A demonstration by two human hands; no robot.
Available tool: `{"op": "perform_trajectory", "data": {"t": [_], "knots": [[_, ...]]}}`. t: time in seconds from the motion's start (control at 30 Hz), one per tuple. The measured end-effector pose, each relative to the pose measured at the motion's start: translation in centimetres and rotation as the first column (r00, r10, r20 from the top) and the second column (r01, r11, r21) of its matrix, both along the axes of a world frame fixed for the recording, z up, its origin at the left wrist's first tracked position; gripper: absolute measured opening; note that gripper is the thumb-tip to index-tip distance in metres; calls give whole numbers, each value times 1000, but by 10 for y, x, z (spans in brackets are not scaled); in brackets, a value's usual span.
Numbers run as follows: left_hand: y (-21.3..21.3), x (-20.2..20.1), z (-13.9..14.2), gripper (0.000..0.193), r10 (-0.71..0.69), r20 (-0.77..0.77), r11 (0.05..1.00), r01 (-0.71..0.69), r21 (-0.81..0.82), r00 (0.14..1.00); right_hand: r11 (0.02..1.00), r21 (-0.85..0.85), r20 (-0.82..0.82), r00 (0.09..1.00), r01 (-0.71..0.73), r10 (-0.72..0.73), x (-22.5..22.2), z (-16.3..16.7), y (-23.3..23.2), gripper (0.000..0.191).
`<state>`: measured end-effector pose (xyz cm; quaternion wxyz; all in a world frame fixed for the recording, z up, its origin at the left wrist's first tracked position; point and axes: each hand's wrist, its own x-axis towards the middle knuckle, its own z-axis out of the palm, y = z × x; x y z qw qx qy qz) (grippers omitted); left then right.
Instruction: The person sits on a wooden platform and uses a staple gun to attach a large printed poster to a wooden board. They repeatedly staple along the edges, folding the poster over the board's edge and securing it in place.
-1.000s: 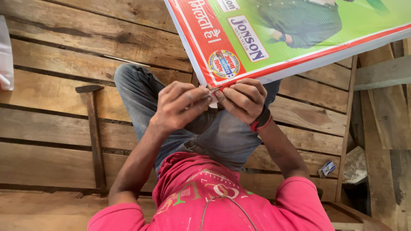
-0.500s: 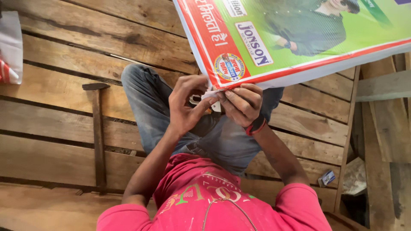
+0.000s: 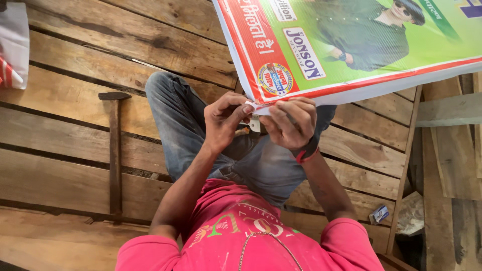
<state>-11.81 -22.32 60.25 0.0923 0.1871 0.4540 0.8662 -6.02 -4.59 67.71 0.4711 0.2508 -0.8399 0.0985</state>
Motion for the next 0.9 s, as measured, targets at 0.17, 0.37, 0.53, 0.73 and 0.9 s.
{"op": "perform_trajectory", "data": {"t": [0.17,0.37,0.53,0.73,0.9], "knots": [[3,-5,-7,10,62,-21,997,-63,-38,998,979,-142,107,985,148,-133,3,5,-18,37],[12,-6,-5,13,118,-50,993,-116,37,992,949,-201,156,964,244,-215,6,5,-35,35],[26,-6,-4,34,-106,235,953,32,301,966,915,-294,134,959,278,-248,3,1,-43,41],[29,-24,-21,30,-387,314,851,205,483,867,895,-329,105,953,303,-284,-5,-3,-50,35],[31,-23,-52,23,-307,448,930,166,327,839,873,-352,16,935,337,-354,-17,-8,-57,34]]}}
